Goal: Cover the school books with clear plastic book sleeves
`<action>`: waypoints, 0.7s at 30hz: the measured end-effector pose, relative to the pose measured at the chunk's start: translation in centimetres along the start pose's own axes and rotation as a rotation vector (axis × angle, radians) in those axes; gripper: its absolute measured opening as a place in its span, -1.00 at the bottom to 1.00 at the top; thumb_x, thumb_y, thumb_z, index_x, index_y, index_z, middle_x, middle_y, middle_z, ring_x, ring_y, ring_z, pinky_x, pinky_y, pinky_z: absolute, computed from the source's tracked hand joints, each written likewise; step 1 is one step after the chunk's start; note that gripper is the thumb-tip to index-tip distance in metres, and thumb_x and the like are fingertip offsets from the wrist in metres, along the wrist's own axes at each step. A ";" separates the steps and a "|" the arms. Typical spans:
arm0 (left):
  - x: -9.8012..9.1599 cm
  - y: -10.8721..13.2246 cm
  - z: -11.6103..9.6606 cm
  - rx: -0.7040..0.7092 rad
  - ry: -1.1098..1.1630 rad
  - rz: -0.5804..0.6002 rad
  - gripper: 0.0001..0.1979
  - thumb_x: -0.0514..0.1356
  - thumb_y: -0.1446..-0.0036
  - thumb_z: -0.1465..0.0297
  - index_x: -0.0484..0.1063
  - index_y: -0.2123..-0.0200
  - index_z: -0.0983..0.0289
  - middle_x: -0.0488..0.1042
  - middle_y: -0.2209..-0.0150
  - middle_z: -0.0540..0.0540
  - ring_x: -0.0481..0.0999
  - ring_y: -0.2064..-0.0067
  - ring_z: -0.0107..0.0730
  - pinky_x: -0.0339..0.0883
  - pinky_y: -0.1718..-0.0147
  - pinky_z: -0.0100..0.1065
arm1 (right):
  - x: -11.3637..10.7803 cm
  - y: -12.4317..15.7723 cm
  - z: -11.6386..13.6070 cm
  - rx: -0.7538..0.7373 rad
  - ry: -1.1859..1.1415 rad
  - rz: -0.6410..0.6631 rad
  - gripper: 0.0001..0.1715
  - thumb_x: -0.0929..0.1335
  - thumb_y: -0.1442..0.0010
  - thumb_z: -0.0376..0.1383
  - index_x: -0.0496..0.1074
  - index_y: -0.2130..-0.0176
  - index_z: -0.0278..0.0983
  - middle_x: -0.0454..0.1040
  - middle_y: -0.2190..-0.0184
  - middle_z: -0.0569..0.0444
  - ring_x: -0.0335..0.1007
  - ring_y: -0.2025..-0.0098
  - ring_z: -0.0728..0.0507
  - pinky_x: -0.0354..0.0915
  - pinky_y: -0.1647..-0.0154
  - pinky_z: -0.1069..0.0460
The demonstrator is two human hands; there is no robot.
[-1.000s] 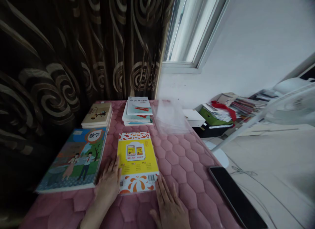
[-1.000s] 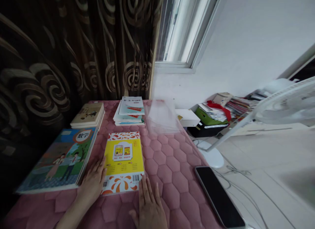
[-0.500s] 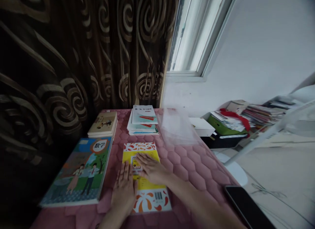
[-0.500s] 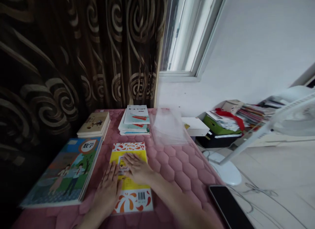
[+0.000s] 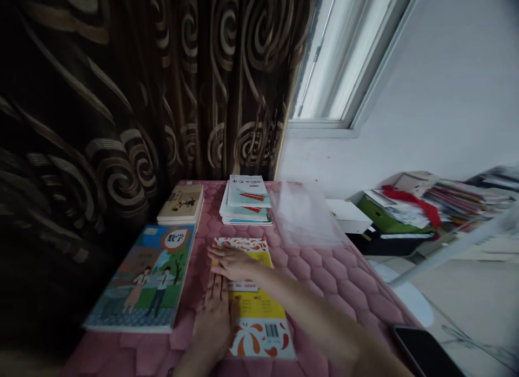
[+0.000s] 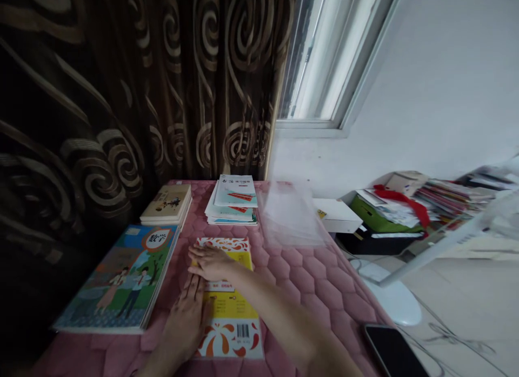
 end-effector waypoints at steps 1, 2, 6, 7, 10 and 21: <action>-0.2 0.0 0.0 0.003 0.019 -0.023 -0.39 -0.12 -0.29 0.23 0.13 -0.31 0.40 0.07 -0.35 0.33 0.05 -0.37 -0.01 0.18 -0.21 -0.01 | -0.2 -0.7 -0.7 0.038 0.016 -0.002 -0.36 0.08 -0.41 -0.09 0.09 -0.33 -0.33 -0.01 -0.38 -0.03 -0.18 -0.41 -0.08 -0.23 -0.42 -0.06; -0.3 0.1 -0.1 0.008 0.036 -0.039 -0.38 -0.12 -0.29 0.24 0.06 -0.34 0.40 -0.01 -0.37 0.31 -0.01 -0.38 -0.03 0.17 -0.22 -0.02 | -0.4 -1.3 -1.5 0.079 0.027 -0.002 -0.35 0.07 -0.41 -0.08 0.09 -0.34 -0.33 -0.01 -0.38 -0.03 -0.18 -0.41 -0.09 -0.21 -0.41 -0.07; -0.5 0.1 -0.3 0.043 0.067 -0.034 -0.37 -0.14 -0.29 0.26 0.01 -0.35 0.45 -0.10 -0.39 0.31 -0.12 -0.41 -0.06 0.08 -0.26 -0.02 | -1.1 -2.9 -3.7 0.260 0.026 -0.029 -0.26 0.04 -0.40 -0.02 0.03 -0.35 -0.43 -0.03 -0.38 -0.15 -0.21 -0.42 -0.17 -0.22 -0.41 -0.15; -0.5 0.1 -0.2 0.047 0.072 -0.033 -0.37 -0.14 -0.29 0.26 0.02 -0.34 0.46 -0.09 -0.39 0.32 -0.13 -0.41 -0.06 0.06 -0.27 -0.01 | -1.0 -2.8 -3.6 0.280 0.024 -0.051 -0.24 0.04 -0.40 -0.01 0.02 -0.35 -0.45 -0.05 -0.38 -0.16 -0.24 -0.42 -0.19 -0.25 -0.41 -0.18; -0.3 0.0 0.2 0.029 0.080 -0.042 -0.38 -0.13 -0.29 0.24 0.08 -0.33 0.43 -0.03 -0.38 0.31 -0.09 -0.40 -0.03 0.05 -0.28 0.01 | -0.1 -1.3 -1.9 0.228 0.010 -0.143 -0.22 0.02 -0.40 0.01 -0.02 -0.36 -0.46 -0.15 -0.40 -0.15 -0.34 -0.44 -0.20 -0.31 -0.42 -0.20; -0.8 -0.6 3.7 -0.184 0.169 -0.228 -0.58 -0.03 -0.18 0.36 0.35 -0.08 0.31 0.40 -0.13 0.35 0.30 -0.23 0.05 0.20 -0.13 0.10 | -2.5 12.5 -7.4 0.643 0.043 -0.285 -0.41 0.11 -0.36 -0.28 0.18 -0.28 -0.46 0.08 -0.35 -0.17 -0.13 -0.40 -0.25 -0.09 -0.39 -0.16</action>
Point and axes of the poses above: each hand's wrist, its own y-axis away from the middle knuckle, its own x-axis out of the palm, z = x × y, the point moved 7 cm from there along -y, towards the middle knuckle
